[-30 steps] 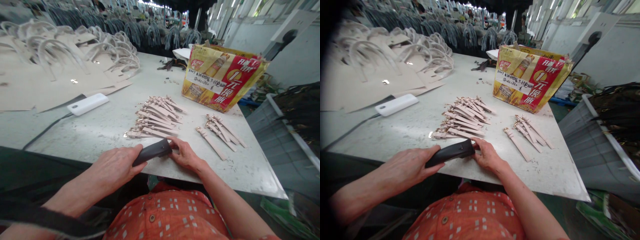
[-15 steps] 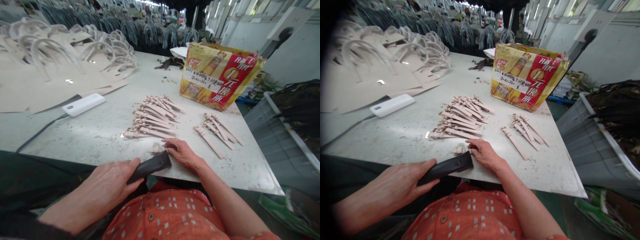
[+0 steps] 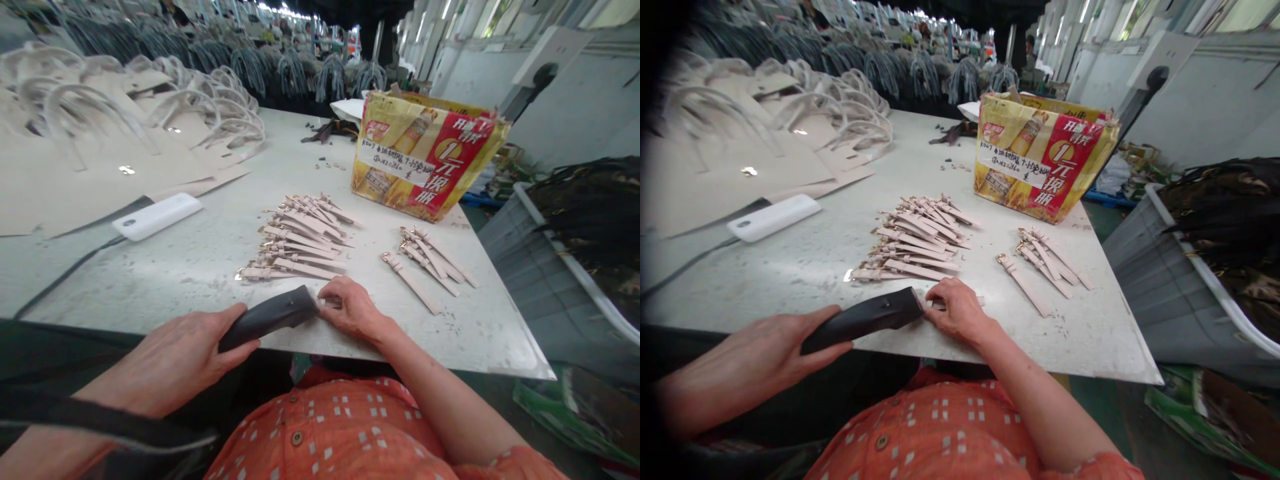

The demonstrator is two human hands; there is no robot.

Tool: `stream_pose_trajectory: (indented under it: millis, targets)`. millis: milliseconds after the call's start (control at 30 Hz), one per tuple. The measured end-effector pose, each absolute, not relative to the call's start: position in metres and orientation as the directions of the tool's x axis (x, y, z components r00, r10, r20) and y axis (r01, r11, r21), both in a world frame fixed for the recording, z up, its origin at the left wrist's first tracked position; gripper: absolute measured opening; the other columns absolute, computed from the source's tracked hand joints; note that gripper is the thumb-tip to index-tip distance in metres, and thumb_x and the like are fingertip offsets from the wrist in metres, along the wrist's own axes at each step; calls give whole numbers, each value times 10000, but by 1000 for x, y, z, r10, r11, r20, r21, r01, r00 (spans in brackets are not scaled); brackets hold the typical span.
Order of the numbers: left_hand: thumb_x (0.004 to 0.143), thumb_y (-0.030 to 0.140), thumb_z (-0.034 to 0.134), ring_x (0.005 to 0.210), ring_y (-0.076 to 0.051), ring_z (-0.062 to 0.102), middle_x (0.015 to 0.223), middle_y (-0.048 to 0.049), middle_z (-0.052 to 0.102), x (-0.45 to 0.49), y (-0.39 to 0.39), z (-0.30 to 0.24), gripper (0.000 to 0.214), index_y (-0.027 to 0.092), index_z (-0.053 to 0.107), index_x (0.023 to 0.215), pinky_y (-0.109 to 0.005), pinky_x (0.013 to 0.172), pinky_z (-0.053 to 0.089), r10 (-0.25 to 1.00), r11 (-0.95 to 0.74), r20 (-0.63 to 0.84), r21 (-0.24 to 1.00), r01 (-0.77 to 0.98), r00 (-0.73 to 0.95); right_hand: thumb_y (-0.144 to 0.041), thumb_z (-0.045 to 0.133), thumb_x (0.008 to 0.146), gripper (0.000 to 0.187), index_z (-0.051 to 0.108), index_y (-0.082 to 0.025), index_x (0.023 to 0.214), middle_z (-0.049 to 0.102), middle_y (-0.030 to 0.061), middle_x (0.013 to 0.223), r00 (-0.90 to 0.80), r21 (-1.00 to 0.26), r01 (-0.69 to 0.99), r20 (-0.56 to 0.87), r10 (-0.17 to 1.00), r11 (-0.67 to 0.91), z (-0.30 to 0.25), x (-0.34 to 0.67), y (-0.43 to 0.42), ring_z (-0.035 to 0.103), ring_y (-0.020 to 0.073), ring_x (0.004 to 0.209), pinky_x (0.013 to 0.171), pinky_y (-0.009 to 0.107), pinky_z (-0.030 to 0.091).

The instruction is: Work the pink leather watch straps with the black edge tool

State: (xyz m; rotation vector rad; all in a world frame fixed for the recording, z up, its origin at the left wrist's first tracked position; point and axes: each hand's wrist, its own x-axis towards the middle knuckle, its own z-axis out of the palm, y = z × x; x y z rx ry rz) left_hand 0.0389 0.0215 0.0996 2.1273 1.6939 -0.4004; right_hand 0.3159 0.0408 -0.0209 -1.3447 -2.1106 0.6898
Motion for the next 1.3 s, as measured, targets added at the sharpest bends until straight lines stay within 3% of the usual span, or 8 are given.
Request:
stream_pose_trajectory:
  millis: [233,367,567,733,933,1033,1233,1300]
  targets:
    - [948,614,442,939,-380,818,976,-143,851,46,27,92,526,220,731,1146,-418,808,557,901,-248,-335,122,961,275,-139,779,918,82,795,-196,975,698,40,936,-397,-632,672,134,908,386,-15,315,41,636,230,956,858,326,480]
    - [1009,561,442,864,-325,800,891,-89,831,26,22,97,446,217,703,1118,-366,758,524,927,-200,-294,139,970,233,-45,727,910,237,812,-220,1045,700,42,1031,-376,-630,658,199,905,412,-15,314,34,653,212,965,840,311,481]
    - [1003,511,493,842,-286,785,845,-33,818,7,5,103,348,238,705,1041,-332,763,499,934,-127,-310,184,975,180,-83,670,1027,216,818,-236,1058,732,75,1068,-492,-421,685,336,804,595,-20,320,20,635,229,987,834,333,468]
    - [1000,523,496,875,-329,804,877,-72,834,9,-3,99,371,236,724,1049,-372,792,507,920,-144,-341,171,975,196,-135,622,1088,212,794,-195,1198,763,105,1098,-573,-332,674,329,751,660,-27,329,7,634,241,984,820,354,464]
    - [1006,514,487,847,-308,806,861,-63,839,7,-5,96,364,239,723,1040,-359,776,509,917,-152,-342,169,974,203,-113,654,1040,456,718,-296,1453,726,75,1145,-636,-289,678,231,737,676,-20,325,8,599,233,965,772,337,429]
    - [1003,527,506,795,-290,789,791,-26,816,3,-5,98,344,252,711,1021,-337,736,487,916,-129,-354,184,974,188,-140,661,1039,507,664,-284,1524,715,85,1140,-670,-227,695,141,729,682,-3,320,14,590,248,962,791,361,426]
    - [984,531,531,797,-303,805,760,3,808,-4,-7,98,318,264,699,1025,-328,736,483,926,-93,-344,187,978,154,-194,668,1073,225,756,-222,1278,706,97,1057,-738,-136,662,50,673,737,20,300,14,589,270,996,871,407,437]
    - [990,536,510,798,-312,809,765,-10,812,-5,-9,96,332,262,695,1019,-337,739,491,923,-100,-350,176,979,157,-216,659,1092,207,763,-222,1270,712,111,1077,-717,-141,684,50,695,716,17,296,11,590,279,1010,869,410,456]
